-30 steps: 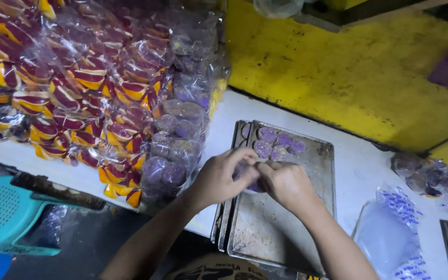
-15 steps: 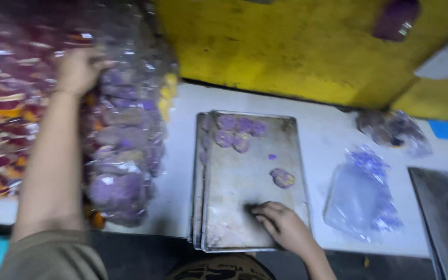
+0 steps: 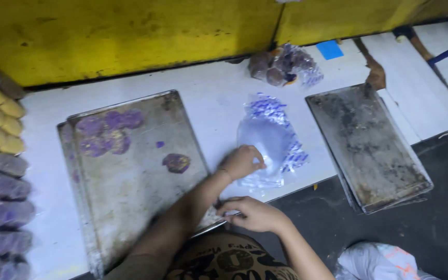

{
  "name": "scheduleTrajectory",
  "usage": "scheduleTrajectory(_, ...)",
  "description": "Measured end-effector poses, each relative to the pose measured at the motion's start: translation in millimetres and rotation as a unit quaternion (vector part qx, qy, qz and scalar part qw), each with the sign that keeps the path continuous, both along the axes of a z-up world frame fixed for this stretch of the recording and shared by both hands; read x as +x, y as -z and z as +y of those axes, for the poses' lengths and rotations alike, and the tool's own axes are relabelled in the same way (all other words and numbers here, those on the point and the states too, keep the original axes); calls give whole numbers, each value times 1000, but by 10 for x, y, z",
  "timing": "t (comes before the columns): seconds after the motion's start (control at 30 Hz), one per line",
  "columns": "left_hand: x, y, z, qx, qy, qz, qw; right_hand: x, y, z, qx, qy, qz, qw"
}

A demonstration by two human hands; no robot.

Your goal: Packing purple cookies from a metal tray into plastic bags at a bakery packaging station.

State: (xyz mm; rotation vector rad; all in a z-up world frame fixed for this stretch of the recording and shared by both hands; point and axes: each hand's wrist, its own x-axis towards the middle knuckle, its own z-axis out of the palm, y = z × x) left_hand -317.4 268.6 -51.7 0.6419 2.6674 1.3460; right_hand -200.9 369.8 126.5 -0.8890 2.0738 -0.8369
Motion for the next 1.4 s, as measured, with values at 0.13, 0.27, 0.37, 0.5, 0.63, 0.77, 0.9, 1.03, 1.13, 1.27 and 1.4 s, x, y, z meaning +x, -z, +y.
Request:
scheduleTrajectory(0.13,-210,973,492,-172,-60,-50,982,-373,316,814,31,131,6,991)
scheduleTrajectory(0.27,-268,385,386,-172,-72,-86,979,-884,1148,1064,84,218,234,944)
scheduleTrajectory(0.37,-234,4,221,-171,-89,-59,979,-1353,1346,926,-61,207,289,933)
scheduleTrajectory(0.5,276,-556,-333,41,-172,-106,979,-1472,1067,588,-91,270,288,914)
scheduleTrajectory(0.63,742,-480,-721,28,-372,35,927,-1250,1337,132,-166,247,70,952)
scheduleTrajectory(0.77,1799,-1196,-981,144,-280,-132,940,-957,1056,-560,-239,201,28,950)
scheduleTrajectory(0.9,2655,-1048,-1914,40,-379,-256,888,-482,695,-973,-252,10,100,963)
scheduleTrajectory(1.03,3031,-1132,-2380,-101,-503,-215,831,-553,1268,-1386,-138,-228,347,899)
scheduleTrajectory(1.13,3404,-432,-2646,11,-518,-97,850,-795,1453,-1581,69,-82,477,872)
scheduleTrajectory(1.27,3514,-360,-2838,43,-491,-47,869,-619,1321,-1658,-153,76,397,902)
scheduleTrajectory(1.4,3546,-340,-3050,44,-420,-24,906,-518,1366,-1668,-168,176,374,895)
